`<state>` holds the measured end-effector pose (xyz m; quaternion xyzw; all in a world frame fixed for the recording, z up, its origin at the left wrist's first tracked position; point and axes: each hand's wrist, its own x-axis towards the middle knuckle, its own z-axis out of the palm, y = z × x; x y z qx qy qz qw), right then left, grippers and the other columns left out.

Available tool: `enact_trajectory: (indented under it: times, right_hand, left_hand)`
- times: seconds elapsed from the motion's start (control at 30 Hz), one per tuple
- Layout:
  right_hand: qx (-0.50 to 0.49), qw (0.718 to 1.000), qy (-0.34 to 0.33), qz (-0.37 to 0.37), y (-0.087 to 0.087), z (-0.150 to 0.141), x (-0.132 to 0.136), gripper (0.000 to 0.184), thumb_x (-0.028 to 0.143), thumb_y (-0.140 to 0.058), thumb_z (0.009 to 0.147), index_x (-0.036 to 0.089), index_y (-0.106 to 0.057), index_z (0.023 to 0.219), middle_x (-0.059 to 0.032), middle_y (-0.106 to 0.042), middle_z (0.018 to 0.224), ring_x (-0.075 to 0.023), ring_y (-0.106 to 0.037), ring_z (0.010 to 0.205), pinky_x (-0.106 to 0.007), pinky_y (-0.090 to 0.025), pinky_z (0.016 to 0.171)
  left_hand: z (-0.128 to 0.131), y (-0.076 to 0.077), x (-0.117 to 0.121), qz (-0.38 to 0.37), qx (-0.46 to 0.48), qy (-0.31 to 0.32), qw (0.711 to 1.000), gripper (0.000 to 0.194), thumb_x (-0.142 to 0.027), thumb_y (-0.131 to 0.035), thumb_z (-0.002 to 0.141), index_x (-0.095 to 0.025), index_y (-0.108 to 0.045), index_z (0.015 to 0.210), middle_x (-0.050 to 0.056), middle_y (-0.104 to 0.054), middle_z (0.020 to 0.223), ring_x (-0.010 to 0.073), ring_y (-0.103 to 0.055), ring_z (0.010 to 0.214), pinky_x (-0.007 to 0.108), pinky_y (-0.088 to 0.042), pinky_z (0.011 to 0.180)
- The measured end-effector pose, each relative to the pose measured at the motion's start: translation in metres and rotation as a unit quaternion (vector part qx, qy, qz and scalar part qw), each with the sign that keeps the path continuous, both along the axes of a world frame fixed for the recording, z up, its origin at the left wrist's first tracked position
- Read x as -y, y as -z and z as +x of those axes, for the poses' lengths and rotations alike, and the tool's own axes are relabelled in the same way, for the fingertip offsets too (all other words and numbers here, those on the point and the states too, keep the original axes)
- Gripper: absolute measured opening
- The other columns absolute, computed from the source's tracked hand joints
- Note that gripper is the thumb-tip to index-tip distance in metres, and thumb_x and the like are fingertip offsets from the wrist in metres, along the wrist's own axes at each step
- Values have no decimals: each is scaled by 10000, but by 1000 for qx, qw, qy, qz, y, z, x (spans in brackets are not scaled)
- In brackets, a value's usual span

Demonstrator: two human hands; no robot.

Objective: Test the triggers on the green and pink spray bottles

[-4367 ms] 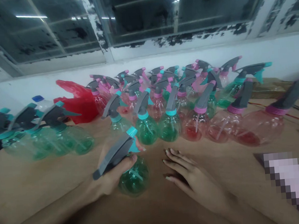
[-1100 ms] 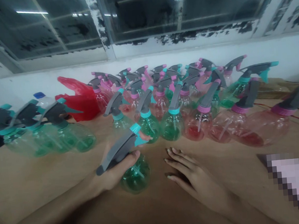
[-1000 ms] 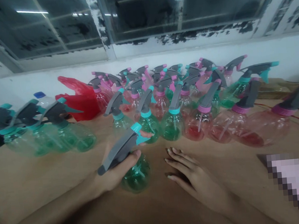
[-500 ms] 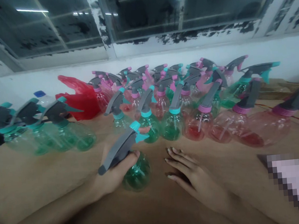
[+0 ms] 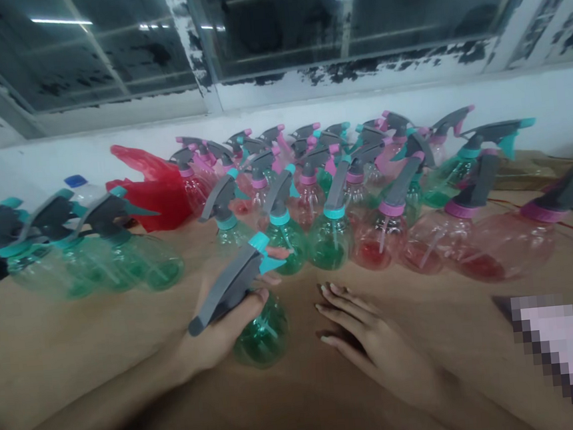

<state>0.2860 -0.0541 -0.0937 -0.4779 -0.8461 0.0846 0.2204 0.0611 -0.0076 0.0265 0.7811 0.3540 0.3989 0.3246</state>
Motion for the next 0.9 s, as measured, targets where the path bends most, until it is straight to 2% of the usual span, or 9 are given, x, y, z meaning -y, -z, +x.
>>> enact_trajectory:
  times: [0.2, 0.4, 0.6, 0.77, 0.9]
  right_hand:
    - [0, 1000, 1, -7, -3, -1, 1, 430, 348, -475, 878, 281, -442, 1302, 10, -417, 1396, -205, -338, 1296, -433, -344, 1051]
    - [0, 1000, 1, -7, -4, -2, 1, 423, 345, -474, 881, 268, -450, 1296, 2, -428, 1390, -201, -339, 1296, -426, -345, 1052]
    - [-17, 1000, -3, -7, -4, -1, 1, 419, 337, -480, 876, 277, -458, 1290, -8, -437, 1383, -220, -354, 1287, -445, -369, 1032]
    - [-3, 1000, -1, -6, -3, -1, 1, 442, 345, -475, 879, 279, -427, 1313, 1, -419, 1396, -210, -344, 1293, -447, -355, 1043]
    - [-2, 1000, 4, -9, -3, -1, 1, 441, 350, -476, 877, 278, -431, 1310, 6, -414, 1399, -204, -340, 1296, -430, -351, 1049]
  left_hand:
    - [0, 0, 0, -9, 0, 4, 1000, 349, -134, -494, 720, -217, -584, 1047, 13, -603, 831, 147, -611, 709, 261, -501, 683]
    - [0, -6, 0, -23, 10, 6, 1000, 167, -137, -481, 690, -221, -600, 772, -9, -597, 771, 135, -593, 672, 237, -489, 606]
    - [-2, -5, -2, -18, -23, -6, 1000, 154, -148, -482, 696, -228, -583, 780, -8, -589, 733, 141, -554, 616, 265, -473, 592]
    - [-3, -4, -2, 19, -47, -17, 999, 156, -136, -459, 678, -235, -554, 753, -40, -449, 599, 126, -417, 524, 260, -411, 525]
    - [-3, -4, -3, 18, -52, -29, 998, 83, -170, -469, 697, -217, -534, 718, -20, -511, 631, 140, -459, 572, 272, -405, 539]
